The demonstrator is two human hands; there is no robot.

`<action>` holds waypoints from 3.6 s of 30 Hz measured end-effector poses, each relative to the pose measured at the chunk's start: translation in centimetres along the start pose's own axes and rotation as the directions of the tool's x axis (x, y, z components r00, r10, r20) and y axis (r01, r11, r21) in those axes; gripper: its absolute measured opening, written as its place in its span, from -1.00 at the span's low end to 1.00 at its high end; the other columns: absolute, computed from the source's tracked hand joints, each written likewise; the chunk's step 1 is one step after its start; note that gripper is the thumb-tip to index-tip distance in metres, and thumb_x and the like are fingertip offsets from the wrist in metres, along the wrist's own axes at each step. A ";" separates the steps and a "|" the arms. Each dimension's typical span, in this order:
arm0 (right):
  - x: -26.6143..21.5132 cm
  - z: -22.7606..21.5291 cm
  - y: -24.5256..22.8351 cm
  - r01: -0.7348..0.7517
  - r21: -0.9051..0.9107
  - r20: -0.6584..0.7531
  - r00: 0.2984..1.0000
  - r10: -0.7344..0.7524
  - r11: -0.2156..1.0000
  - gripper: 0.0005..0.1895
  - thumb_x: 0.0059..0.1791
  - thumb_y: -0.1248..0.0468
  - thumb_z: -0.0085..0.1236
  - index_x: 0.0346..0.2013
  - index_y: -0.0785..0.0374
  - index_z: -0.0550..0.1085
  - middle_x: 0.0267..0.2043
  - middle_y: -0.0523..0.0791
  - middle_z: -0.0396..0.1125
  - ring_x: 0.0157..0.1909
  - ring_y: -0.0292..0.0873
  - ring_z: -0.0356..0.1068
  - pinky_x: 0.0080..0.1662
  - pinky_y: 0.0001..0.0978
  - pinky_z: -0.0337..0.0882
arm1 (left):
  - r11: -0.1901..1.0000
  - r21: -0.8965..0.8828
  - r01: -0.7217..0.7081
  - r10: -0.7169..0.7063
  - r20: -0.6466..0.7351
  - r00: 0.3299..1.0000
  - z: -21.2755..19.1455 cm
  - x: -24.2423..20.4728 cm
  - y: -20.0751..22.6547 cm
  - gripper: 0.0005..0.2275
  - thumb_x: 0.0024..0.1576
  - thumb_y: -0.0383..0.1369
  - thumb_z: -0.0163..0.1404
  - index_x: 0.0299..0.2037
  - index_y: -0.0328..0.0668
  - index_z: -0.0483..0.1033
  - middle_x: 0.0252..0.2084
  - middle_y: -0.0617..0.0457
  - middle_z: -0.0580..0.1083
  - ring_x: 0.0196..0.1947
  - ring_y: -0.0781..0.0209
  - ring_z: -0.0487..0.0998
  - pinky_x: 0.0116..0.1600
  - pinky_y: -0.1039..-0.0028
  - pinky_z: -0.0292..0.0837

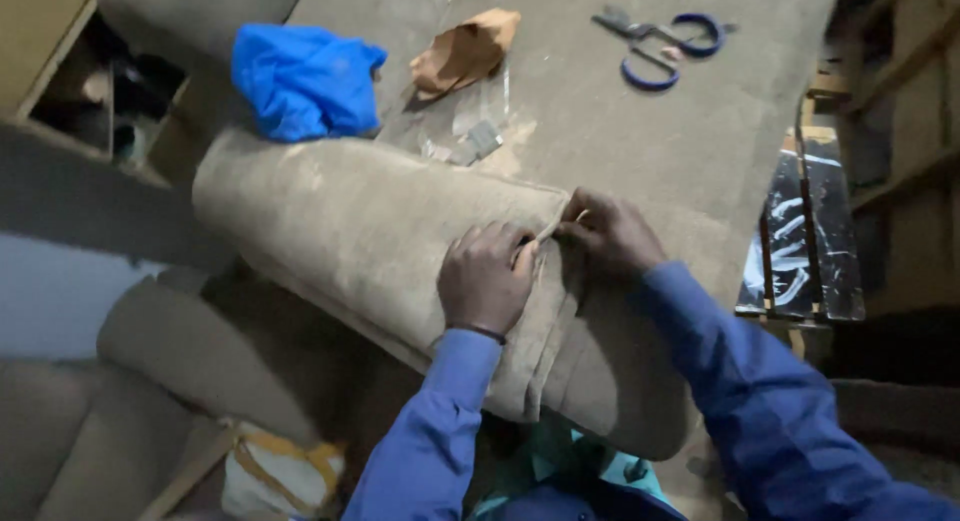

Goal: Hand-sewing the fabric seam of a couch armrest using a needle and thread

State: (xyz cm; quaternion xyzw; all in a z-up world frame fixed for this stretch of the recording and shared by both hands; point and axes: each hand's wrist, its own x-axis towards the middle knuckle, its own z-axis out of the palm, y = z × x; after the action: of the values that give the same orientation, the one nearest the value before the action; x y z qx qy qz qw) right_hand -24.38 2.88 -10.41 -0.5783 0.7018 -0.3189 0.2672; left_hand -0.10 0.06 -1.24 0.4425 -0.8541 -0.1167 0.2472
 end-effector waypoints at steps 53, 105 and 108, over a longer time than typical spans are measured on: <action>-1.3 -5.4 -5.6 0.160 -0.194 0.230 0.966 -0.114 0.968 -0.75 0.10 0.11 0.34 0.08 -0.05 0.67 -0.27 0.11 0.65 0.00 0.39 0.64 0.06 0.33 0.58 | 0.977 0.189 0.100 -0.098 -0.021 0.995 -1.4 -2.5 4.3 -0.80 0.29 -0.17 0.24 0.06 0.13 0.69 -0.09 0.09 0.60 0.00 0.00 0.66 0.13 0.03 0.60; -11.1 -8.8 -7.0 -0.342 -0.056 -0.268 0.910 0.316 0.938 -0.83 0.24 0.18 0.29 0.07 0.09 0.73 -0.14 -0.06 0.61 -0.23 -0.12 0.56 -0.20 -0.20 0.57 | 0.980 0.194 -0.047 0.057 -0.047 0.997 -0.7 -4.6 3.7 -0.81 0.14 -0.07 0.41 -0.12 0.28 0.76 0.04 0.16 0.53 0.09 -0.06 0.48 0.23 -0.03 0.38; -11.3 -7.4 -7.4 -0.190 -0.416 -0.375 0.927 0.023 0.889 -0.66 0.14 0.15 0.36 0.22 -0.06 0.70 0.21 -0.08 0.62 0.12 0.06 0.58 0.04 0.06 0.54 | 0.985 0.150 -0.083 0.094 -0.068 0.993 -1.0 -5.0 3.2 -0.84 0.14 -0.09 0.41 -0.19 0.28 0.72 0.04 0.20 0.55 0.09 -0.05 0.47 0.24 -0.01 0.36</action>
State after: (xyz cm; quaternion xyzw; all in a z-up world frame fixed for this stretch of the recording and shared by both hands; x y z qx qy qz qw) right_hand -23.05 14.09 0.10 -0.5155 0.8240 -0.2347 0.0120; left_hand 0.65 6.01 -0.68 0.4252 -0.8693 -0.0258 0.2507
